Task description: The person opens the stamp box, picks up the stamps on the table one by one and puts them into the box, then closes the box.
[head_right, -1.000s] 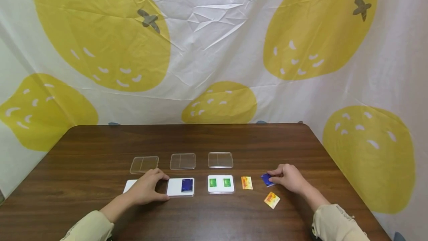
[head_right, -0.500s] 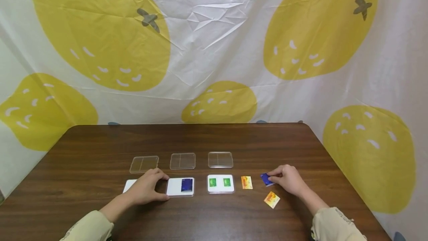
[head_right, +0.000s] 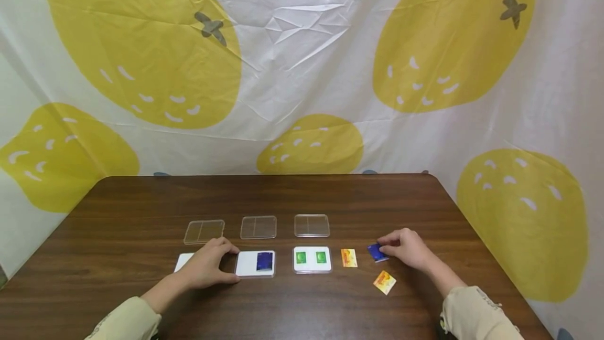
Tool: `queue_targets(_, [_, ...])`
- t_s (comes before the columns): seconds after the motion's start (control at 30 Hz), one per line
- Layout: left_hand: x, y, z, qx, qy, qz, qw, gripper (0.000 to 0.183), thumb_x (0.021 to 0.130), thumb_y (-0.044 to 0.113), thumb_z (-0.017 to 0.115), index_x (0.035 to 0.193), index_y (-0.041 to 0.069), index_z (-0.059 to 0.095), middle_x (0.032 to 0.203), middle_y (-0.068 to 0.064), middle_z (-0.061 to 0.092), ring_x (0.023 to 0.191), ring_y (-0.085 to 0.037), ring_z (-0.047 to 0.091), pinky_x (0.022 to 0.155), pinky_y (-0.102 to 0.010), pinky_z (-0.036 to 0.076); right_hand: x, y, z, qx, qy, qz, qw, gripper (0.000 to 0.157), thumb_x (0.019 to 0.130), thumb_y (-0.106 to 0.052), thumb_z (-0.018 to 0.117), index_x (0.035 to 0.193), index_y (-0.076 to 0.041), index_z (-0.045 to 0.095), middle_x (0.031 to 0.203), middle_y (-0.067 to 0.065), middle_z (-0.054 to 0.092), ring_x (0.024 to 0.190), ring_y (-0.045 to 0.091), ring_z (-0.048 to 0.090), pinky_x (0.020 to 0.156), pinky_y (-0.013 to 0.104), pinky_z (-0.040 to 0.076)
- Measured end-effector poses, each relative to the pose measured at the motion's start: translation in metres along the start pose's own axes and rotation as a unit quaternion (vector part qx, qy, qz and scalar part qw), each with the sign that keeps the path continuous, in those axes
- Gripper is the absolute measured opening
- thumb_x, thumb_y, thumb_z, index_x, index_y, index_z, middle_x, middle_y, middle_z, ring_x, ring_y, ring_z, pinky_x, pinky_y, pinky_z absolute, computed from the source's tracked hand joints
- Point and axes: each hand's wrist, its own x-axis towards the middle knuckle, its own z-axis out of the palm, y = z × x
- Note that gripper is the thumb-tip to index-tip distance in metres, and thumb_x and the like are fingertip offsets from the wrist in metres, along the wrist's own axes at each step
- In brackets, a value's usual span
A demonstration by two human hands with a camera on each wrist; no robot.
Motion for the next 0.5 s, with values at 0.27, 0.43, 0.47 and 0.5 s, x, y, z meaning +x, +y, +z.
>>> queue_targets(0.27, [-0.0001, 0.0006, -0.0004, -0.001, -0.001, 0.0, 1.0, 0.053, 0.06, 0.035, 0.081, 0.1, 0.005, 0.064, 0.094, -0.001, 0.056, 0.091, -0.018, 0.05, 0.079, -0.039, 0.045, -0.0004, 0.0088, -0.0016, -0.012, -0.031, -0.023, 0.999, 0.037, 0.075, -0.02, 0.073, 0.102, 0.006, 0.067, 0.075, -0.001, 0.059, 0.06, 0.0, 0.04, 0.05, 0.019, 0.036])
queue_targets(0.43, [0.0, 0.0012, -0.0009, -0.001, -0.002, -0.001, 1.0, 0.053, 0.06, 0.034, 0.081, 0.1, 0.005, 0.064, 0.094, -0.001, 0.056, 0.091, -0.018, 0.05, 0.079, -0.039, 0.045, -0.0016, 0.0105, 0.0011, -0.027, -0.015, -0.044, 0.999, 0.034, 0.075, -0.016, 0.073, 0.1, 0.006, 0.067, 0.075, -0.001, 0.061, 0.061, -0.002, 0.04, 0.051, 0.019, 0.036])
queue_targets(0.47, [0.0, 0.0013, -0.0011, -0.001, -0.002, -0.001, 1.0, 0.053, 0.06, 0.034, 0.081, 0.101, 0.005, 0.064, 0.094, -0.001, 0.056, 0.091, -0.018, 0.05, 0.079, -0.039, 0.045, -0.0021, 0.0104, 0.0017, -0.03, -0.011, -0.048, 0.998, 0.033, 0.075, -0.016, 0.072, 0.099, 0.006, 0.068, 0.075, -0.001, 0.061, 0.061, -0.002, 0.04, 0.051, 0.019, 0.036])
queue_targets(0.5, [0.0001, 0.0013, -0.0012, -0.001, -0.001, 0.0, 1.0, 0.053, 0.06, 0.034, 0.081, 0.101, 0.005, 0.064, 0.094, -0.001, 0.056, 0.091, -0.018, 0.05, 0.079, -0.039, 0.045, -0.0026, 0.01, 0.0022, -0.033, -0.007, -0.049, 0.998, 0.032, 0.075, -0.015, 0.072, 0.099, 0.006, 0.068, 0.074, -0.002, 0.061, 0.06, -0.002, 0.039, 0.051, 0.019, 0.035])
